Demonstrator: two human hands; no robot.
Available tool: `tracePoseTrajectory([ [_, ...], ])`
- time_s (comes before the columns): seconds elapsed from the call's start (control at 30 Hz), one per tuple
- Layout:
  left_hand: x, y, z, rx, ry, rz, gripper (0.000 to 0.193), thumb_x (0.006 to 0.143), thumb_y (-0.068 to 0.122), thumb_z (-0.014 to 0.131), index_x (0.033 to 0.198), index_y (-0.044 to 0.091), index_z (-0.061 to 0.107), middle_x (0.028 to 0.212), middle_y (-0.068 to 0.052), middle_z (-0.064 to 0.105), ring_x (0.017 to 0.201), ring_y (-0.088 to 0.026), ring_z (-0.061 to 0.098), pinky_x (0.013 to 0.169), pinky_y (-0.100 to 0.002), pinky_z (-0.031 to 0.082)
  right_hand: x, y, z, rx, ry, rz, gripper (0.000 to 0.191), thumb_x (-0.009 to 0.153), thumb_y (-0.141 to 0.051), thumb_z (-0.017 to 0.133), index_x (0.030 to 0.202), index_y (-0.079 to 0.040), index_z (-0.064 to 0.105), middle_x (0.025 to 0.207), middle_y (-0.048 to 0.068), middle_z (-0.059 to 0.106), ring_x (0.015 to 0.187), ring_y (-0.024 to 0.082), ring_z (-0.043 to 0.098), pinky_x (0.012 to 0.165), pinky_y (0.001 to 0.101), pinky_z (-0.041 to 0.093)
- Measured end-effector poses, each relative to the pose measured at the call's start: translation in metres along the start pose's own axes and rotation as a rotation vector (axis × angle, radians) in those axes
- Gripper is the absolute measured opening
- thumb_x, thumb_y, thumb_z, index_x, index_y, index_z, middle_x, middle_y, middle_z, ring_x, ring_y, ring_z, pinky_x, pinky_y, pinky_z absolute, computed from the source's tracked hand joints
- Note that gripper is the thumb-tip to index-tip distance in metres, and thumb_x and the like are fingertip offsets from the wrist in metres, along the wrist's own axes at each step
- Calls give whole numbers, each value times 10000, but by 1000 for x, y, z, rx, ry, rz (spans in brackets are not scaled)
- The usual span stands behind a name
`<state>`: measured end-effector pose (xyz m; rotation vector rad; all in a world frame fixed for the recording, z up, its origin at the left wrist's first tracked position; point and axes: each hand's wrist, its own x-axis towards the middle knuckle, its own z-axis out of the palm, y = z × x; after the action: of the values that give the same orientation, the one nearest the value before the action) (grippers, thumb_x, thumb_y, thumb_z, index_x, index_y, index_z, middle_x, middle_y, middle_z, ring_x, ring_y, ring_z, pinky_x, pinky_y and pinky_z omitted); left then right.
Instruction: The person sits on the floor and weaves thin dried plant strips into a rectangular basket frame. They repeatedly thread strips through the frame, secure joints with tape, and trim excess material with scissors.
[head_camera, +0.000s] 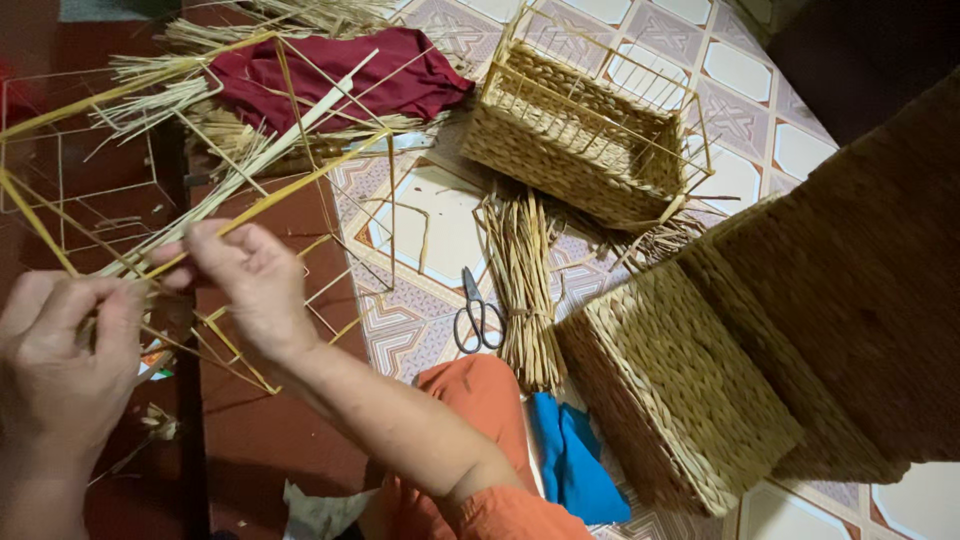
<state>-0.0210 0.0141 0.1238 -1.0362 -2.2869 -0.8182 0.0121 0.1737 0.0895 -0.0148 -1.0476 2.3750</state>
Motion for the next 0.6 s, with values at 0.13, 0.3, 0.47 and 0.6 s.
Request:
tracePoseTrajectory([
  [0.13,-1,-9,4,-130,-58,-75,130,1089,74,709,1041,-47,708,972,-128,628,776,-153,653,647,-245,532,-1,9,-5,66,-31,99,298,1142,-252,664,1139,37,592,1076,140,732,964,113,653,907,292,532],
  [0.3,-3,-11,7,-126,-50,-85,135,1130,53,738,1057,-59,716,987,-138,623,769,-166,646,640,-247,526,4,16,-10,68,-65,47,317,1130,-249,663,1057,50,586,1063,159,734,885,148,664,799,308,562],
  [0.47,-2,-11,7,-16,-47,-32,136,1094,51,709,1028,-68,708,977,-147,613,725,-172,638,584,-245,509,-7,24,-1,92,-19,98,255,1112,-224,681,1130,20,611,1060,132,720,952,127,681,821,271,568],
  [0.6,-4,-13,6,-150,-46,-76,123,1106,50,672,1061,-64,684,991,-132,589,789,-144,655,644,-216,540,-12,26,5,92,-66,92,220,1072,-110,735,1171,62,643,1095,125,721,990,138,685,886,284,560],
])
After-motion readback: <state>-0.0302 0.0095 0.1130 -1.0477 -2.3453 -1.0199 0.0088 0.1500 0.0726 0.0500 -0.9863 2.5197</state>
